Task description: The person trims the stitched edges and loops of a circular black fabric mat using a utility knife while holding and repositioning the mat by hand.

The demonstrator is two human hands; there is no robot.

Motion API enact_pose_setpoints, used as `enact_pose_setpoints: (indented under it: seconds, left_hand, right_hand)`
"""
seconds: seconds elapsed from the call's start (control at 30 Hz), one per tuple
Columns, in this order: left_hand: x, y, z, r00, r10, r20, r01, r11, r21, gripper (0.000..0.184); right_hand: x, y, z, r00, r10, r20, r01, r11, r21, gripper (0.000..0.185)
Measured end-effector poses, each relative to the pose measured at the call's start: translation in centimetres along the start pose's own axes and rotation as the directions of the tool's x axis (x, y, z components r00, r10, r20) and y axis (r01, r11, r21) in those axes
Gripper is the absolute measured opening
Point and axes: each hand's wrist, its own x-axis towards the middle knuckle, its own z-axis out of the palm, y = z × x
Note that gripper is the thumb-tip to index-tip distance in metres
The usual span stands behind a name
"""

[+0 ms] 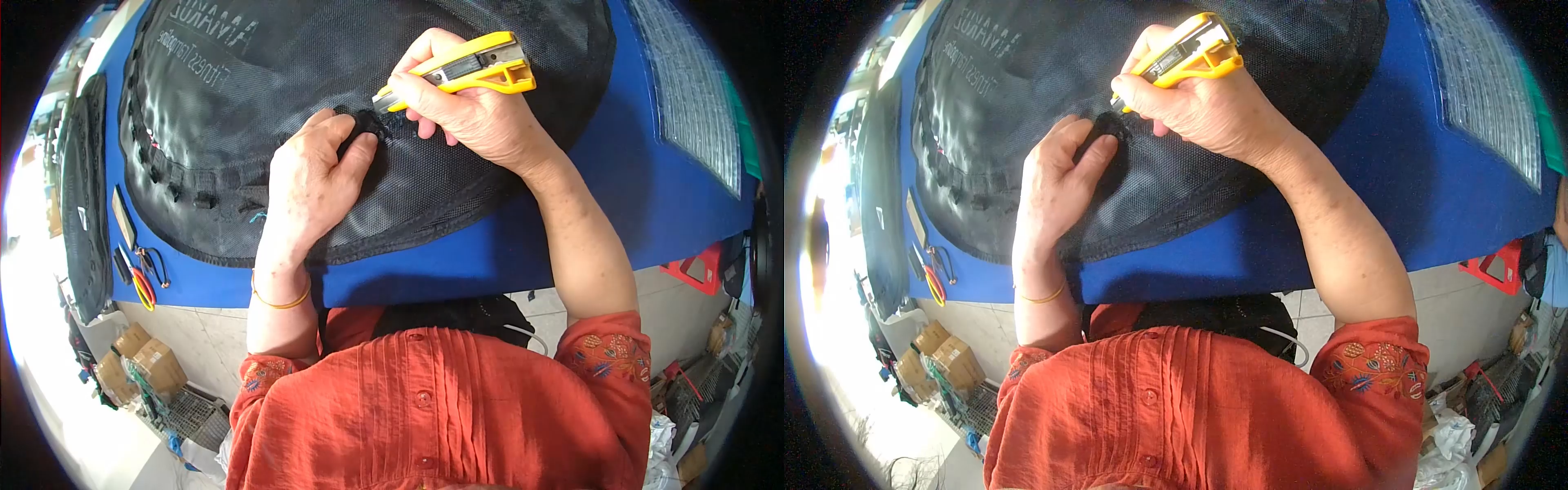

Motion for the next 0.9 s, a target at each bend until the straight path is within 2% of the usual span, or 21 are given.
enact_pose_setpoints:
  seconds: [0.17, 0.23, 0.77, 0.83, 0.9]
  left_hand:
    - [0.0, -0.1, 0.0, 1.0, -0.02, 0.009, 0.02, 1.0, -0.011, 0.027]
    - [0.0, -0.3, 0.1, 1.0, -0.027, 0.012, 0.028, 0.999, -0.016, 0.028]
    - [0.0, -0.5, 0.0, 0.998, -0.065, -0.002, 0.065, 0.997, -0.044, 0.029]
    - [-0.1, -0.5, -0.1, 0.998, -0.069, 0.005, 0.069, 0.997, -0.043, 0.029]
    - [-0.1, -0.5, -0.1, 0.997, -0.073, 0.007, 0.074, 0.996, -0.04, 0.029]
  right_hand:
    - [0.0, 0.1, -0.1, 0.999, -0.033, 0.009, 0.033, 0.999, -0.027, 0.018]
    - [-0.1, -0.2, -0.3, 0.999, 0.027, 0.043, -0.026, 1.0, -0.012, 0.017]
    - [0.0, -1.1, -0.9, 0.991, 0.058, 0.12, -0.054, 0.998, -0.035, 0.015]
    - [0.1, -1.1, -1.1, 0.967, 0.163, 0.193, -0.155, 0.986, -0.06, 0.015]
    - [-0.3, -1.0, -0.8, 0.974, 0.134, 0.182, -0.128, 0.991, -0.043, 0.014]
